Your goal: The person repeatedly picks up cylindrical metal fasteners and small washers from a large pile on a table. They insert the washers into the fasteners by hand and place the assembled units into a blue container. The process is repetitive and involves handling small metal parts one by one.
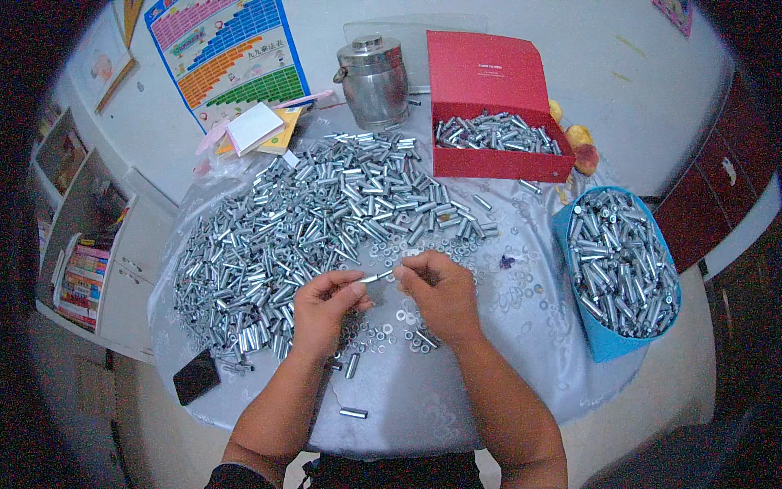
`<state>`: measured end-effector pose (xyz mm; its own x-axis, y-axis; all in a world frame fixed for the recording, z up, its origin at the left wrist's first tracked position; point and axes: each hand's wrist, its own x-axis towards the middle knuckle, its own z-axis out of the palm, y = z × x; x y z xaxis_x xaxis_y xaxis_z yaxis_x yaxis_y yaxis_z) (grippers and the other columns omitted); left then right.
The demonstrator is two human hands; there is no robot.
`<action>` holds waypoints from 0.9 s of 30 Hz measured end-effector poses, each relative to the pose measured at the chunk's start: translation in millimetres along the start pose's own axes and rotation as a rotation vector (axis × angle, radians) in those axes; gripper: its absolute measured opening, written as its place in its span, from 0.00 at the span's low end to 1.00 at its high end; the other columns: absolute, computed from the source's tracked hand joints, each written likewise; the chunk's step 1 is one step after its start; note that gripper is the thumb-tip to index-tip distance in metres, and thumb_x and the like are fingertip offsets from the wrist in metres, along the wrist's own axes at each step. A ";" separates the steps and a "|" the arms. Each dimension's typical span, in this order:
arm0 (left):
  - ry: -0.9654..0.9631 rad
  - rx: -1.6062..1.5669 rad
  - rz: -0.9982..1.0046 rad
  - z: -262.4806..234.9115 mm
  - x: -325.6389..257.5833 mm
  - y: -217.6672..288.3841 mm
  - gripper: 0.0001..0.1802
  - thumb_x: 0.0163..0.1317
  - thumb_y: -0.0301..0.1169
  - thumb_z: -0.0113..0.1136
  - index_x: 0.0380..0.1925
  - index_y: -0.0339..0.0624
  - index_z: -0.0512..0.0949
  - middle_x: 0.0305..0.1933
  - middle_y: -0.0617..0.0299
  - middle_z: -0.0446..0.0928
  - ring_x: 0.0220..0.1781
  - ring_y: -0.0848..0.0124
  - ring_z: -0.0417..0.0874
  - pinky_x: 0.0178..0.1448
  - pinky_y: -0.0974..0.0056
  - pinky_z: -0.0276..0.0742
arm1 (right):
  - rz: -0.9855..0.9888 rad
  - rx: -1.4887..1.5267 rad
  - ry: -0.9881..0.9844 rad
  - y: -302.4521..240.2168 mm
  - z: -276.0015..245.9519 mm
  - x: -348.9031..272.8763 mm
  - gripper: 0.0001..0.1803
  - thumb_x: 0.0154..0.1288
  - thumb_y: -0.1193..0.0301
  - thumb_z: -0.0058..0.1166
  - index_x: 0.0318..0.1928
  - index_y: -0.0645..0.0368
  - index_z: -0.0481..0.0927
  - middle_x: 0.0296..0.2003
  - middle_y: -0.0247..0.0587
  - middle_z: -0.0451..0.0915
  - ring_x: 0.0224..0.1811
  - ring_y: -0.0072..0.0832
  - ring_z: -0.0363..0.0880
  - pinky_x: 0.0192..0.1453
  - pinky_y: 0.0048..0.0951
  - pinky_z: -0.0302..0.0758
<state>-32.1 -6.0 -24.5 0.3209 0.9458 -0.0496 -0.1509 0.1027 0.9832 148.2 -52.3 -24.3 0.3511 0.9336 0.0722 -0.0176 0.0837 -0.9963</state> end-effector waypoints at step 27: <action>-0.090 -0.915 -0.362 -17.2 9.6 -16.1 0.17 0.73 0.36 0.48 0.53 0.36 0.72 0.48 0.48 0.81 0.48 0.57 0.86 0.49 0.58 0.87 | -0.212 -1.015 -0.227 3.6 -13.5 7.8 0.11 0.56 0.64 0.63 0.37 0.56 0.84 0.34 0.45 0.80 0.43 0.44 0.79 0.48 0.44 0.75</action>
<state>-42.6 6.7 -43.8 0.5548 0.7871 -0.2697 -0.6820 0.6159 0.3944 163.5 -49.5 -27.9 0.0708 0.9859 0.1514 0.8502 0.0198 -0.5262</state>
